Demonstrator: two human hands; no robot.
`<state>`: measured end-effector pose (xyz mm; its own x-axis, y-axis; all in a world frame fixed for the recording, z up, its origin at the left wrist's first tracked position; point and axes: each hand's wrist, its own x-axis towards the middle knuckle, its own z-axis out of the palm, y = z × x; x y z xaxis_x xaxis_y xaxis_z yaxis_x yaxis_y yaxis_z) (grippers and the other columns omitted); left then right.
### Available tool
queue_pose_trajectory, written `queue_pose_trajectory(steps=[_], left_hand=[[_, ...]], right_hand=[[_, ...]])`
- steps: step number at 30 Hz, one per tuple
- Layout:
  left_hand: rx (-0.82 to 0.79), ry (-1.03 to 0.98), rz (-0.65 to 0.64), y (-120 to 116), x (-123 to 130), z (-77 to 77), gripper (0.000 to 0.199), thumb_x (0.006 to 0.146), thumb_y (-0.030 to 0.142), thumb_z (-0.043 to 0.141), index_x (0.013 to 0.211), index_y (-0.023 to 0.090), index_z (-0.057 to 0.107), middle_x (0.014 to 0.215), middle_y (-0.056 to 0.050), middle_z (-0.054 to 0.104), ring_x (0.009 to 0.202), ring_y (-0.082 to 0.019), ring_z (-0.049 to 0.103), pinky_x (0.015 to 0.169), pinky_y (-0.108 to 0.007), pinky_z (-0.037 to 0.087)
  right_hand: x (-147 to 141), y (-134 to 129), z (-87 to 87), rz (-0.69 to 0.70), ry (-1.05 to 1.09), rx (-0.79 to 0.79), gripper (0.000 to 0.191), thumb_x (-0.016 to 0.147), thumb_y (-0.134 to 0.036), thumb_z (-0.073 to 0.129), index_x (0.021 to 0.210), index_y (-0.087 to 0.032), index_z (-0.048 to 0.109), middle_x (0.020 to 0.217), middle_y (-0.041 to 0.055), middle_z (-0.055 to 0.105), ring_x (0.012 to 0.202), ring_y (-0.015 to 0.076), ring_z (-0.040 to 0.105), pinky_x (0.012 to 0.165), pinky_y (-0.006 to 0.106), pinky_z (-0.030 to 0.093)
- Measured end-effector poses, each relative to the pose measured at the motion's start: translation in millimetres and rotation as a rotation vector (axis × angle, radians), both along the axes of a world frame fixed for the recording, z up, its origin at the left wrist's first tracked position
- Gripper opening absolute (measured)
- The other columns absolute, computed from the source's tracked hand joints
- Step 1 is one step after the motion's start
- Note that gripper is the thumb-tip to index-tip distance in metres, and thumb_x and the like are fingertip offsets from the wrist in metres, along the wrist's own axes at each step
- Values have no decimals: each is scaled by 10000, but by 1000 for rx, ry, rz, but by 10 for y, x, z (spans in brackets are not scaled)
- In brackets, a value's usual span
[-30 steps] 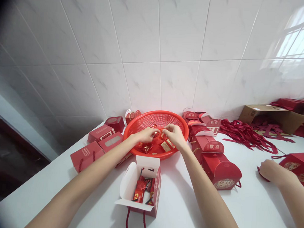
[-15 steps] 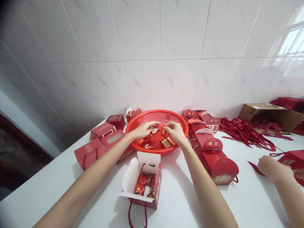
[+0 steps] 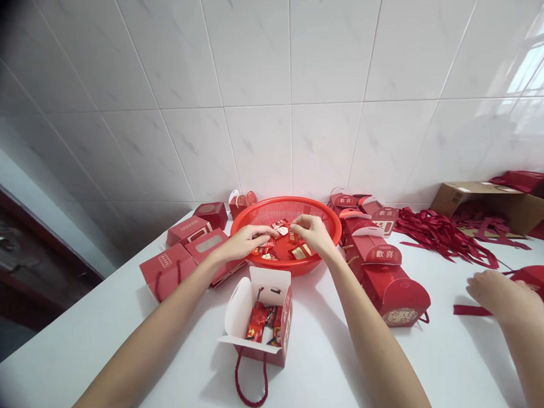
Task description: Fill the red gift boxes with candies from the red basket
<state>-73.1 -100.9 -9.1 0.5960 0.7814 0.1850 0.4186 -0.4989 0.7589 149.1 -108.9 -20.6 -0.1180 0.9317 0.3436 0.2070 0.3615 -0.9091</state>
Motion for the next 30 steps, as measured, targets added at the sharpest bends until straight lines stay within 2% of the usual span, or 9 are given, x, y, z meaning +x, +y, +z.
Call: queue_pose_trajectory(steps=[6,9,11,15,17,19,22,25,30], left_hand=[[33,78,-70,-82,11,74,333,874,444,623,1014,169,746,1039,-74,717,936,-216,630,873,-323,481],[11,94,-175,-131,-12,139,382,861,527,628,879,167,753,944,-67,692,893,-213,619,862,-329,476],[-17,132,-250,-177,-44,194,380,838,544,650,819,179,754,925,-66,670,952,-239,616,898,-349,465],[-34,299,-271,-319,-83,300,272,675,468,827,778,227,757,1159,-86,639,1310,-348,462,1012,-387,405],[-5,374,-226,-392,-64,329,218,659,394,844,726,219,733,1277,-82,584,1353,-364,409,997,-382,409],[38,420,-198,-449,-29,344,181,703,321,793,652,190,679,1238,-84,569,1269,-347,473,933,-361,431],[108,417,-202,-519,10,384,215,734,236,691,572,167,568,1021,-58,550,959,-240,564,775,-308,435],[153,344,-234,-613,-2,483,284,745,200,620,530,165,437,841,-11,475,698,-138,462,660,-281,388],[210,300,-254,-789,-70,657,330,764,182,604,540,164,362,781,6,430,645,-111,379,616,-275,336]], right_hand=[[10,-21,8,7,-43,5,222,734,-393,674,687,-186,608,639,13,641,586,155,594,611,289,492],[16,-16,0,0,-78,8,208,746,-376,658,683,-184,610,629,17,642,587,166,603,609,295,486],[21,-3,-10,-8,-101,10,190,746,-358,649,686,-181,620,632,17,643,592,166,603,608,293,485],[22,29,-33,-32,-142,13,162,745,-332,633,690,-180,625,640,15,640,601,162,590,604,283,481],[13,33,-39,-47,-167,20,151,748,-322,629,694,-180,625,649,16,643,612,164,587,608,283,476],[-1,23,-37,-63,-195,33,143,751,-312,622,693,-181,623,657,17,643,623,167,583,609,283,464],[-29,-12,-18,-83,-245,61,147,757,-310,611,677,-187,614,640,6,625,613,161,554,596,276,423],[-52,-47,7,-86,-286,87,169,762,-327,612,660,-192,605,627,-5,605,603,152,524,594,273,389],[-64,-55,12,-75,-320,104,187,767,-347,613,663,-193,606,633,-3,611,610,152,523,611,277,391]])
